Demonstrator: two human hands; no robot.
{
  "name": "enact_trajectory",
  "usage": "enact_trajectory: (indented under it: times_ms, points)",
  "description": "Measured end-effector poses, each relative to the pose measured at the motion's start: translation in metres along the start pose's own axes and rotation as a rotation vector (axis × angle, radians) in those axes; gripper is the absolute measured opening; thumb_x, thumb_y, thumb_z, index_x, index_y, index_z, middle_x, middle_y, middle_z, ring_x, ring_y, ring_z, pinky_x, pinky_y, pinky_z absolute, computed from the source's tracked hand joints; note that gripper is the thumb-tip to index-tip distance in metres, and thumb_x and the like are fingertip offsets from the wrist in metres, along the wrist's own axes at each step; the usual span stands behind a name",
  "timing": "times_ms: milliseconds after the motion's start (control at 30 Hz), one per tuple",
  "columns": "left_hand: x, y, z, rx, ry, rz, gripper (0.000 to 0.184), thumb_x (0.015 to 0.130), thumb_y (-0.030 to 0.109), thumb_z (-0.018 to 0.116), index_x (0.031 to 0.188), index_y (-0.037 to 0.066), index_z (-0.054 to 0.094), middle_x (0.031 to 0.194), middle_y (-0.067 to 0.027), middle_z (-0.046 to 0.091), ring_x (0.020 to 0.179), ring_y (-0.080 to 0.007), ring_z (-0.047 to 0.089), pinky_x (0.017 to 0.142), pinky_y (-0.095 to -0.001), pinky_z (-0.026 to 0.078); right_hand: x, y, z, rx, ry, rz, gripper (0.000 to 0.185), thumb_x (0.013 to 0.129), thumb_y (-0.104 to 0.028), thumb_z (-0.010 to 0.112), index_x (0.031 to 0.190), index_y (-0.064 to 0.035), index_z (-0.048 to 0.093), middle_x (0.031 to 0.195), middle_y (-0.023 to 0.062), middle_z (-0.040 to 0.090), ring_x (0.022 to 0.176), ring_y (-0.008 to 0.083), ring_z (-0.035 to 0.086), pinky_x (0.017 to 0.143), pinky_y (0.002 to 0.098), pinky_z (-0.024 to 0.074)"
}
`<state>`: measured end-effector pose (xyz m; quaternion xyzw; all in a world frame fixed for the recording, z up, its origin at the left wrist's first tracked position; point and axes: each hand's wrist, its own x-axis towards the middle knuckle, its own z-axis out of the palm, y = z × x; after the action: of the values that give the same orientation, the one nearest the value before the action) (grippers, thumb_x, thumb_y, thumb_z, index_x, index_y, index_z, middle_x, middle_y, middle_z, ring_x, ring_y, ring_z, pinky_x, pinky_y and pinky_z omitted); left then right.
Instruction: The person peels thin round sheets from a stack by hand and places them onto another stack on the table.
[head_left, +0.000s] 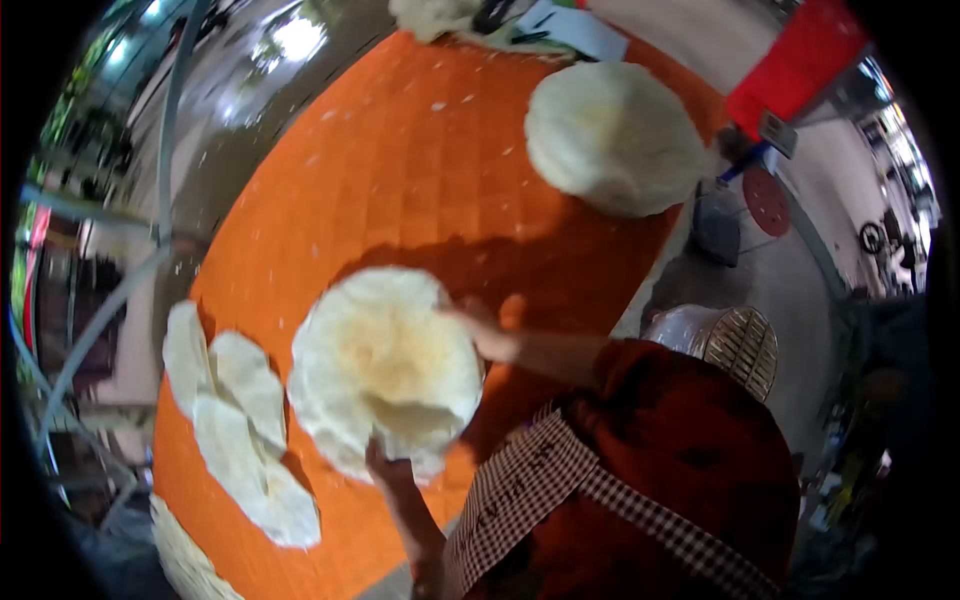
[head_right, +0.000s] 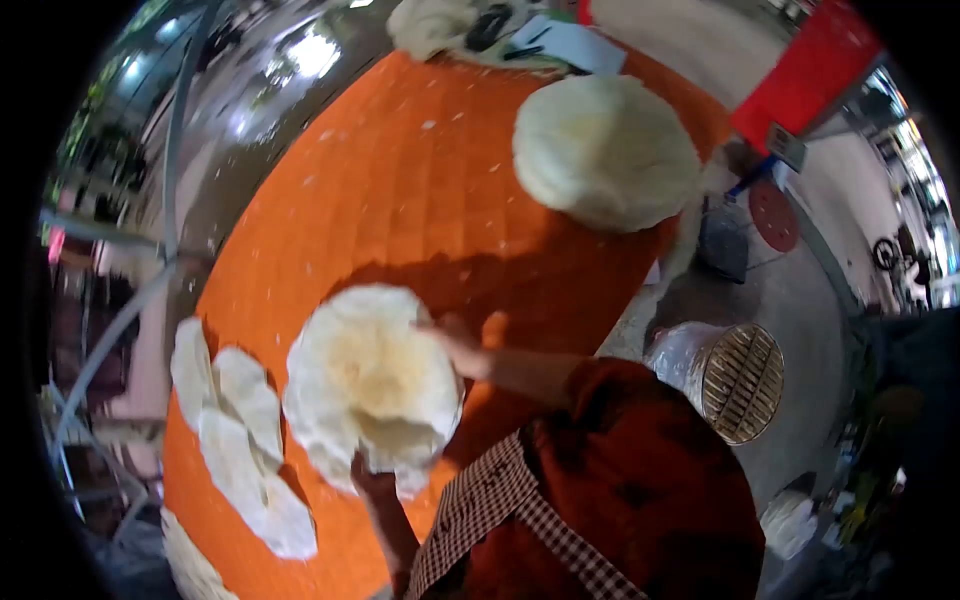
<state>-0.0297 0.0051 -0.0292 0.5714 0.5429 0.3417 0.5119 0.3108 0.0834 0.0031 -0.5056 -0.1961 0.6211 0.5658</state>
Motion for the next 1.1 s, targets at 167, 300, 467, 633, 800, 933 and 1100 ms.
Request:
enact_trajectory:
  times_ms: [167,300,467,633,800,933,1100]
  points:
    - [0.001,0.039,0.01,-1.222,0.24,-0.496,0.05,0.082,0.02,0.062,0.126,-0.002,0.052,0.122,-0.0152,0.057,0.112,-0.0297,0.053,0.098,-0.0429,0.04,-0.012,-0.027,0.003,0.085,-0.477,-0.068,0.04,0.082,-0.016,0.063,0.117,0.0026,0.059,0.102,0.0071,0.066,0.092,0.0141,0.061,0.079,0.0299,0.0499]
    - [0.012,0.065,-0.014,-0.927,0.05,-0.241,0.05,0.081,0.022,0.06,0.124,-0.003,0.051,0.121,-0.0171,0.056,0.112,-0.0307,0.054,0.094,-0.0473,0.045,-0.05,-0.09,0.026,0.048,-0.504,-0.183,0.041,0.078,-0.011,0.062,0.117,0.0027,0.059,0.1,0.0053,0.066,0.091,0.0127,0.06,0.08,0.028,0.0492]
    - [0.006,0.127,-0.005,-0.714,0.202,-0.295,0.051,0.078,0.03,0.062,0.12,0.002,0.054,0.115,-0.0124,0.059,0.106,-0.0291,0.056,0.087,-0.0448,0.048,-0.097,-0.119,-0.006,0.037,-0.241,0.138,0.04,0.076,-0.01,0.066,0.114,0.0009,0.06,0.105,0.0104,0.065,0.096,0.0198,0.06,0.082,0.0323,0.0471]
    - [0.015,0.154,0.021,-0.955,-0.066,-0.429,0.048,0.079,0.022,0.061,0.12,-0.002,0.055,0.115,-0.014,0.061,0.103,-0.0291,0.06,0.087,-0.0445,0.052,-0.144,-0.111,-0.04,0.118,-0.121,0.057,0.043,0.075,-0.008,0.065,0.117,0.0002,0.057,0.107,0.0104,0.063,0.099,0.0222,0.059,0.085,0.0366,0.0469]
    - [0.023,0.166,0.051,-0.577,-0.003,-0.159,0.048,0.076,0.021,0.06,0.119,-0.001,0.056,0.113,-0.0119,0.062,0.102,-0.0275,0.06,0.091,-0.0407,0.049,-0.162,-0.141,-0.069,0.105,-0.051,0.08,0.044,0.076,-0.008,0.063,0.118,0.0007,0.055,0.108,0.011,0.061,0.102,0.0229,0.057,0.084,0.0363,0.0475]
    - [0.036,0.154,0.065,-0.223,0.09,0.284,0.042,0.076,0.02,0.059,0.113,0.001,0.06,0.114,-0.0073,0.061,0.105,-0.0228,0.057,0.094,-0.0382,0.044,-0.116,-0.146,-0.115,0.022,-0.285,-0.181,0.039,0.075,-0.009,0.063,0.113,0.0018,0.058,0.102,0.0093,0.064,0.097,0.0198,0.058,0.081,0.0332,0.0473]
    - [0.02,0.196,0.133,0.091,0.144,0.9,0.093,0.066,0.062,0.077,0.124,-0.003,0.046,0.123,-0.0168,0.05,0.118,-0.027,0.047,0.097,-0.0425,0.043,-0.11,-0.275,-0.143,-0.191,-0.426,-0.425,0.02,0.069,-0.011,0.065,0.084,0.0023,0.062,0.073,0.0044,0.061,0.067,0.0125,0.057,0.06,0.0289,0.0456]
